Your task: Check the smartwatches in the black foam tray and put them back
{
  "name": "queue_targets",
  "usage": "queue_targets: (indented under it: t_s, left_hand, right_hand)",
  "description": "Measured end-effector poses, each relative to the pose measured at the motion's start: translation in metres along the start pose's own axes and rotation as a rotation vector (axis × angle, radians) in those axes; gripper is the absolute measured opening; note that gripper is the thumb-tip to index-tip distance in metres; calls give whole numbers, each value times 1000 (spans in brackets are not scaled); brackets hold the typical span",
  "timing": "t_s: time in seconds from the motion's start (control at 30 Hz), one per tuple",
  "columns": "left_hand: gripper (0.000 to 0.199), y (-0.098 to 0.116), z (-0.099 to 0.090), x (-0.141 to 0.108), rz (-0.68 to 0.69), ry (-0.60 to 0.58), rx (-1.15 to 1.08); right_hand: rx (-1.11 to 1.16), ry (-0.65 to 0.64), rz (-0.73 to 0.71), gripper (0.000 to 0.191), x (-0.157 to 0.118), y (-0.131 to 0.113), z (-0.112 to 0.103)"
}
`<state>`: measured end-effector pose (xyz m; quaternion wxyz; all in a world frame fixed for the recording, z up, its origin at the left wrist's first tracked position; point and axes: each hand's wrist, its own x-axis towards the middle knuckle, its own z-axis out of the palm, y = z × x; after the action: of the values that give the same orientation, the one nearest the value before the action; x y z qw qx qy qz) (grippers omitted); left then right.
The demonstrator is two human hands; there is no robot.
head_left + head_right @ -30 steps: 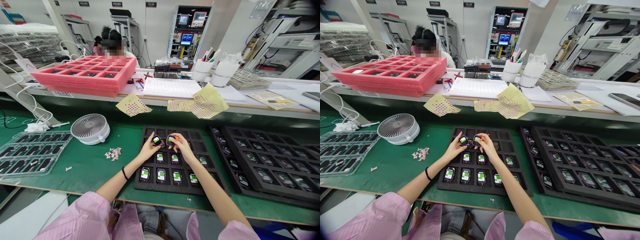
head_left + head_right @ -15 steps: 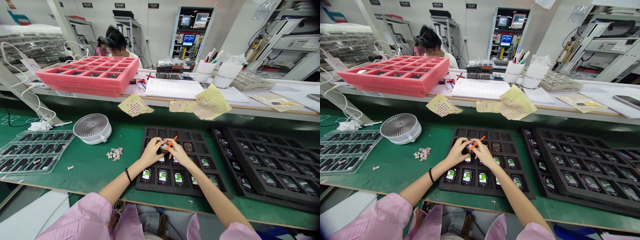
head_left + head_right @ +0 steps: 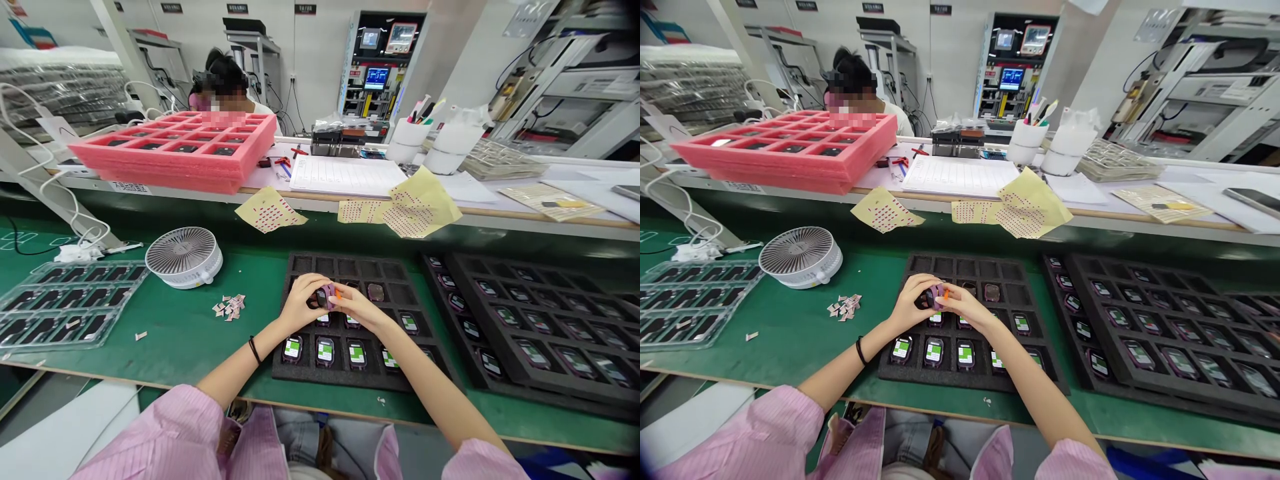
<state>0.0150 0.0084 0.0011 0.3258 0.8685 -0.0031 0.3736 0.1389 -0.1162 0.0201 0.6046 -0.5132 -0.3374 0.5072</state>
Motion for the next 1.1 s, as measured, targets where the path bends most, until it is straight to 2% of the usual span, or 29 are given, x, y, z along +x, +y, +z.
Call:
queue_targets:
  t_s: [0.13, 0.27, 0.63, 0.97, 1.1]
  left_hand:
    - [48, 0, 0, -1, 5, -34, -78]
    - [50, 0, 0, -1, -34, -74, -100]
    - [48, 6, -2, 0, -76, -50, -93]
    - [46, 4, -1, -1, -20, -57, -76]
    - [47, 4, -1, -1, -13, -45, -71]
  right_hand:
    - [68, -19, 11, 38, -1, -1, 0]
    - [39, 0, 3, 38, -2, -1, -3]
    - [49, 16, 13, 40, -3, -4, 4]
    - [-5, 107, -45, 44, -3, -1, 9]
    - [-39, 103, -63, 46, -3, 3, 7]
